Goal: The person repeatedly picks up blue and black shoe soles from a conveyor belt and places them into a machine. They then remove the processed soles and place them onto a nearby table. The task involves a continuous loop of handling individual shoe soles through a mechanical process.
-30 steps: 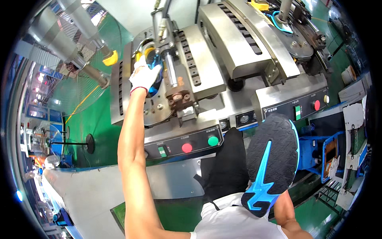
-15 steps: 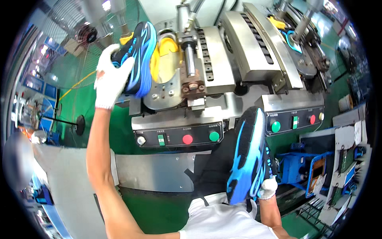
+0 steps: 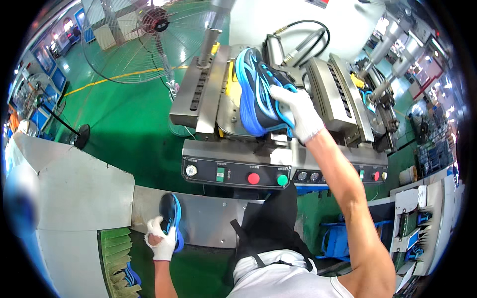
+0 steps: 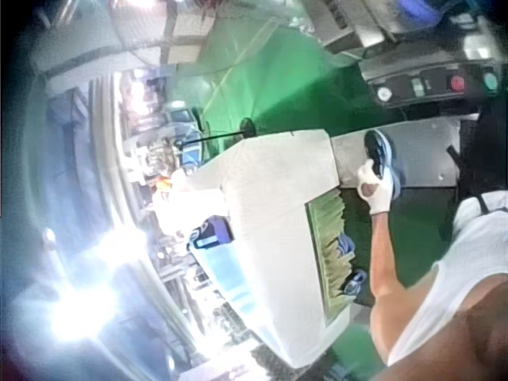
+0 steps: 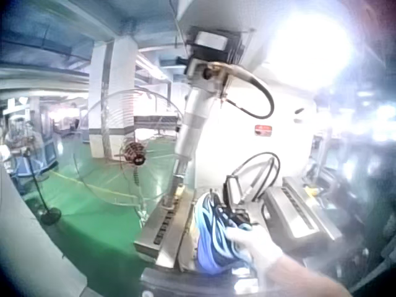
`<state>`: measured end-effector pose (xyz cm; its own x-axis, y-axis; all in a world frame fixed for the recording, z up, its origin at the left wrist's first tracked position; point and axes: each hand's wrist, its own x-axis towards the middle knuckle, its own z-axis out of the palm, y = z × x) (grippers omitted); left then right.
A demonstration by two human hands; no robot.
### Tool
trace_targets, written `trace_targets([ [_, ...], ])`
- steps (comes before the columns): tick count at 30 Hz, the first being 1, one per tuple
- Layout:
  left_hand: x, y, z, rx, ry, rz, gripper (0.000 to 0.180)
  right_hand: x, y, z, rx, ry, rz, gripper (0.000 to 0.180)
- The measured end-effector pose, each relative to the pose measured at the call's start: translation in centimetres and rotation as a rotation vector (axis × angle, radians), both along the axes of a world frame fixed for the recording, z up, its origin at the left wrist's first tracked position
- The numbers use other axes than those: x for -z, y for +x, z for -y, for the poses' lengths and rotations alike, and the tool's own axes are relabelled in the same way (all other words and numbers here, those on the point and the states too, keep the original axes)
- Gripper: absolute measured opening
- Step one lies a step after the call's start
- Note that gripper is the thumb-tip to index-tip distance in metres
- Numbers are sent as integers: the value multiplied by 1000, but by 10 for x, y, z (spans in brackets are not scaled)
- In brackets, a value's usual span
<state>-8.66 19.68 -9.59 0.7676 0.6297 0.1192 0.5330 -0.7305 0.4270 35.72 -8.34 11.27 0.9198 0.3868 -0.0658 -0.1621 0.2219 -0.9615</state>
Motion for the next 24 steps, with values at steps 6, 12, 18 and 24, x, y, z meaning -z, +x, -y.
trace_targets([
  [6,52,-34,4,39,-48,-21,60,26,148,-74,-60,-450,-150,18],
  [12,52,-37,3,6,-74,-40,61,101,180,-148,198,-991,434,47],
  [18,52,-26,11,-112,-100,-65,58,115,180,-155,224,-1374,345,65],
  [24,53,-1,16,-130,-99,-98,60,93,186,-110,67,-1104,214,83],
])
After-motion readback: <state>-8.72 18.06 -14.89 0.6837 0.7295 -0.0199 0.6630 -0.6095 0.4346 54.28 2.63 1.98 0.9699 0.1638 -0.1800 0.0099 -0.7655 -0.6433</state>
